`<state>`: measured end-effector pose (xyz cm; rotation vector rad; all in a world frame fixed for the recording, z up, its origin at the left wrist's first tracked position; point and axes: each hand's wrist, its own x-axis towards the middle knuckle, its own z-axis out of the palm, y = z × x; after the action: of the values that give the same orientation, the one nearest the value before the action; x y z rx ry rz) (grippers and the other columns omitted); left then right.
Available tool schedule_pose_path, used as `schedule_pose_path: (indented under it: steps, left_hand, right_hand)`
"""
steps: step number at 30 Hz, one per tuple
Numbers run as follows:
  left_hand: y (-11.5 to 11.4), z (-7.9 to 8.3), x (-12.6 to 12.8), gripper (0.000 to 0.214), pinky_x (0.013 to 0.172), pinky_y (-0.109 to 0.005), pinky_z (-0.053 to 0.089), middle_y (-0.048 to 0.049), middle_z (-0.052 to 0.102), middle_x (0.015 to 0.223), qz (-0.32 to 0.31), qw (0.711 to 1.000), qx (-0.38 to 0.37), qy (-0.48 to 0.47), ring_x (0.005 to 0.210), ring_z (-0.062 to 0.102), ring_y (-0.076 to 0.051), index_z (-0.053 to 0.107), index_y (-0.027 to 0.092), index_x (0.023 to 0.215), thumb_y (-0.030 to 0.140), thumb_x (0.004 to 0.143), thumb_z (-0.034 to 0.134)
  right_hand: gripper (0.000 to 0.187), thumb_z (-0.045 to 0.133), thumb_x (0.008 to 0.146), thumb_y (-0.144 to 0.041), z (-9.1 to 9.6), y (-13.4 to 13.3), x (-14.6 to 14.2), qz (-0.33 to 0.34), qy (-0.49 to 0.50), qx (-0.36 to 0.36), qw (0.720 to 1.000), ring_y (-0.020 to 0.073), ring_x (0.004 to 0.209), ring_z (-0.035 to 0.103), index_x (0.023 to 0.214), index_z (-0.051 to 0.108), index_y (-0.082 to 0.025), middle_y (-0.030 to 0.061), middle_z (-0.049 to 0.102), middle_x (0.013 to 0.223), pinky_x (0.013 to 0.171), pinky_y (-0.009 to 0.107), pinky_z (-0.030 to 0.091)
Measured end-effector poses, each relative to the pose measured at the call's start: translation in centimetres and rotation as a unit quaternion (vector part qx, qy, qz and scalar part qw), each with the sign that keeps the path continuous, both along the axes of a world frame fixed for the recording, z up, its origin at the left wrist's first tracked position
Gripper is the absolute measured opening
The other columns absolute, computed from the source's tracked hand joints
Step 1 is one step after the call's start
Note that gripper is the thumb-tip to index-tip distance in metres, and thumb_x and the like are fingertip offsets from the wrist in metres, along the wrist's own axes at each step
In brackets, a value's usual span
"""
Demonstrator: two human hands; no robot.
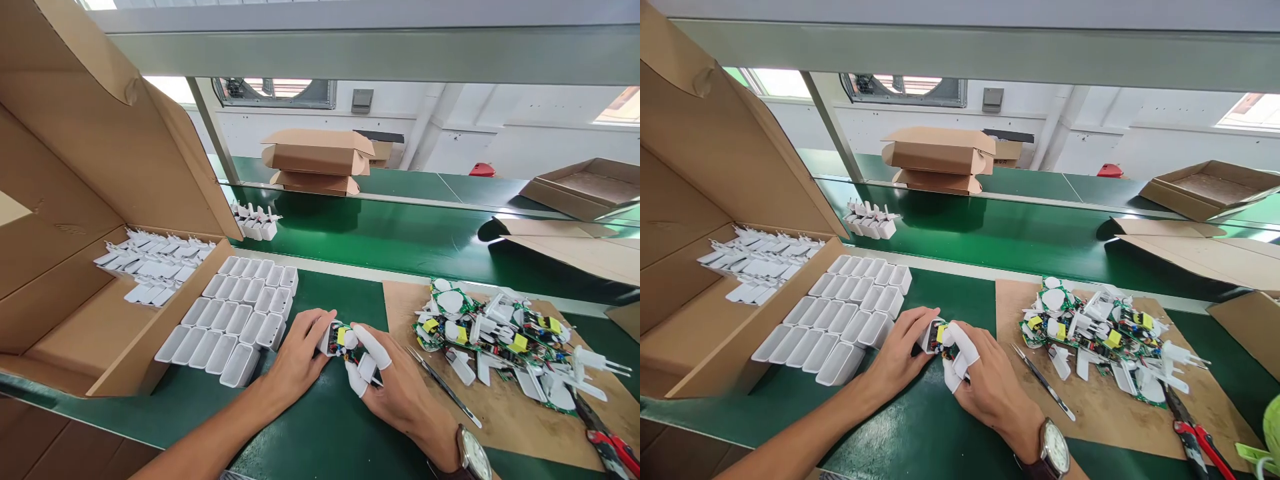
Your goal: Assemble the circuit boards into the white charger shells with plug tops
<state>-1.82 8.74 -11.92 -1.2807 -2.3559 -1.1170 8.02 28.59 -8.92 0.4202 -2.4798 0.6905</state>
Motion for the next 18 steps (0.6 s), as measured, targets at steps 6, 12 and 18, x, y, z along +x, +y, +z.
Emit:
schedule_pose_path:
  steps: [6, 12, 18]
  left_hand:
    - [0.12, 0.18, -0.01, 0.072, 0.104, -0.045, 0.055, -0.0107, 0.059, 0.132, -0.003, 1.000, -0.005, 0.005, 0.123, 0.060, -0.027, 0.032, 0.033, 0.159, 0.008, 0.096, 0.057]
    - [0.02, -0.01, -0.05, 0.071, 0.105, -0.046, 0.054, -0.0107, 0.057, 0.132, -0.005, 1.000, -0.012, 0.007, 0.123, 0.059, -0.027, 0.032, 0.032, 0.158, 0.007, 0.096, 0.057]
    - [0.08, -0.13, -0.01, 0.071, 0.106, -0.046, 0.054, -0.0103, 0.057, 0.132, -0.010, 1.000, -0.013, -0.002, 0.124, 0.057, -0.027, 0.031, 0.033, 0.158, 0.009, 0.097, 0.058]
  right_hand:
    - [0.074, 0.052, 0.085, -0.005, 0.00, 0.00, 0.06, 0.002, -0.017, 0.001, 1.000, 0.0267, 0.099, 0.070, 0.155, 0.033, -0.022, 0.0138, 0.068, 0.126, 0.085, 0.042, 0.063]
    - [0.080, 0.050, 0.084, -0.003, 0.20, -0.13, 0.11, -0.003, -0.005, 0.008, 1.000, 0.0274, 0.099, 0.070, 0.159, 0.027, -0.023, 0.0139, 0.068, 0.127, 0.083, 0.043, 0.064]
    - [0.079, 0.050, 0.086, -0.004, 0.29, -0.28, 0.09, -0.004, -0.007, 0.020, 1.000, 0.0277, 0.097, 0.070, 0.159, 0.027, -0.022, 0.0142, 0.068, 0.126, 0.081, 0.043, 0.064]
